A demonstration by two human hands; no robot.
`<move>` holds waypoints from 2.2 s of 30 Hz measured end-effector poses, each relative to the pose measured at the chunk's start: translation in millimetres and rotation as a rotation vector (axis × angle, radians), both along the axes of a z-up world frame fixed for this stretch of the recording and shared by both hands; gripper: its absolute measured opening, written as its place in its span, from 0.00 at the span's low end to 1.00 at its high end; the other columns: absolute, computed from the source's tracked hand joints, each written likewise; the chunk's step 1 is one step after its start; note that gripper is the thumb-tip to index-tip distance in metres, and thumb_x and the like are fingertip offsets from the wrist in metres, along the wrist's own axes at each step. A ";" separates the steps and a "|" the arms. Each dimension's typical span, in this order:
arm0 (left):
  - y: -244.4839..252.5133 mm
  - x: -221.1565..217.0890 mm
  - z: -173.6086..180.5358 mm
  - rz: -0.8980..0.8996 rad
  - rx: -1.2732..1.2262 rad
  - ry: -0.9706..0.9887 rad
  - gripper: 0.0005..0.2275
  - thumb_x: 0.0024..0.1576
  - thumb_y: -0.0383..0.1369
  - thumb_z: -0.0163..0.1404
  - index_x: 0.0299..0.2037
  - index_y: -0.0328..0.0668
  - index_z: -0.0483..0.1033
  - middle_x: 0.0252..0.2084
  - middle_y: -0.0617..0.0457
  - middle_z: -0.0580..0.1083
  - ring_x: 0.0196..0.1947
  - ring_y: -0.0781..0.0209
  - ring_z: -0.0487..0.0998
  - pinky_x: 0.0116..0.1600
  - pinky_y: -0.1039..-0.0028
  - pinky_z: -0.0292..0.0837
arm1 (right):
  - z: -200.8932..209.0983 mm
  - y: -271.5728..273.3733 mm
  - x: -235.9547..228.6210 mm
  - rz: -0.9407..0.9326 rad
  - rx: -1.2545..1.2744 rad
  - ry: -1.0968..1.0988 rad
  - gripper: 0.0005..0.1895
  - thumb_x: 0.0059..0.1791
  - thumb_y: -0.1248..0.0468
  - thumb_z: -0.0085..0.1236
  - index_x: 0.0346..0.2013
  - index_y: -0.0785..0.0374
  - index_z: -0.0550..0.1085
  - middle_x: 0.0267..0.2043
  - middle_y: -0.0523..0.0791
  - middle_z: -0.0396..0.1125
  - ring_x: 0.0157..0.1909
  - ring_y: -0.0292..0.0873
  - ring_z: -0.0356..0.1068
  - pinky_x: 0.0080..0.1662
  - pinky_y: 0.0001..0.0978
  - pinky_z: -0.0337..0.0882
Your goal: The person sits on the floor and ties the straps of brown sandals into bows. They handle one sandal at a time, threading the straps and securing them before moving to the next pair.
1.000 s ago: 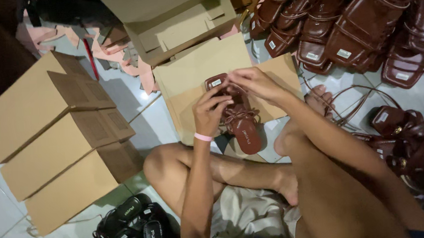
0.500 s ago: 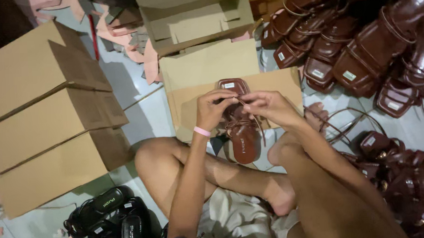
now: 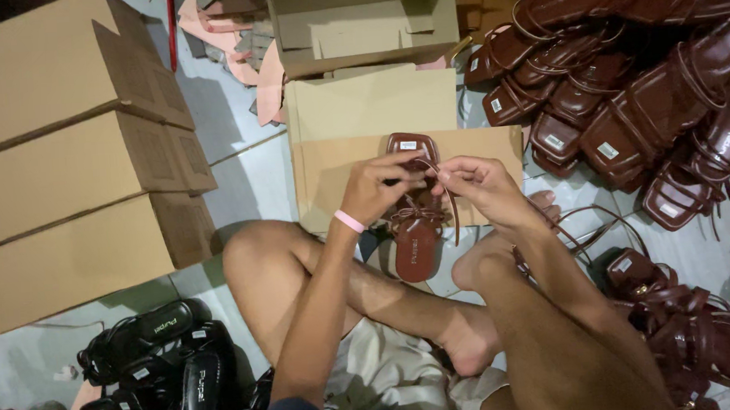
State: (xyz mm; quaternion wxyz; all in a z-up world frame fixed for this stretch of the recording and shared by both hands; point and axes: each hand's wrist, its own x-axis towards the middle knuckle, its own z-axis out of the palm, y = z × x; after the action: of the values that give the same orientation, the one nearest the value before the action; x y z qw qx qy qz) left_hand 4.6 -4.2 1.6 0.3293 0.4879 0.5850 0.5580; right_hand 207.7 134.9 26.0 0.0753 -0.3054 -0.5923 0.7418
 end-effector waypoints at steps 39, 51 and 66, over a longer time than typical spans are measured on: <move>11.9 -14.2 -40.1 0.053 -0.222 -0.709 0.09 0.49 0.20 0.64 0.38 0.28 0.82 0.39 0.47 0.82 0.39 0.64 0.83 0.47 0.76 0.80 | 71.7 -33.1 -19.2 -0.003 0.854 -0.059 0.08 0.46 0.70 0.70 0.38 0.67 0.81 0.38 0.46 0.77 0.37 0.37 0.76 0.39 0.29 0.76; 16.5 -2.0 -48.7 0.030 -0.213 -0.622 0.07 0.49 0.20 0.65 0.36 0.28 0.85 0.36 0.47 0.83 0.34 0.67 0.82 0.42 0.76 0.80 | 39.2 -47.3 -30.2 0.334 1.498 0.344 0.12 0.41 0.69 0.64 0.38 0.66 0.80 0.36 0.45 0.73 0.39 0.46 0.74 0.40 0.37 0.74; 17.1 1.0 -39.0 0.073 -0.199 -0.439 0.07 0.48 0.23 0.65 0.36 0.32 0.85 0.35 0.49 0.83 0.34 0.69 0.82 0.42 0.77 0.80 | 29.5 -49.9 -40.9 0.460 1.882 0.156 0.13 0.42 0.67 0.59 0.41 0.62 0.78 0.34 0.40 0.67 0.38 0.39 0.69 0.38 0.31 0.68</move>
State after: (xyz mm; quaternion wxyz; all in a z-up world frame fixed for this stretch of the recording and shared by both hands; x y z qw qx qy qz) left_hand 5.6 13.0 -37.4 0.4744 0.2984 0.5687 0.6020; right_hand 166.7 84.9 55.6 0.1809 0.0529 -0.9819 -0.0205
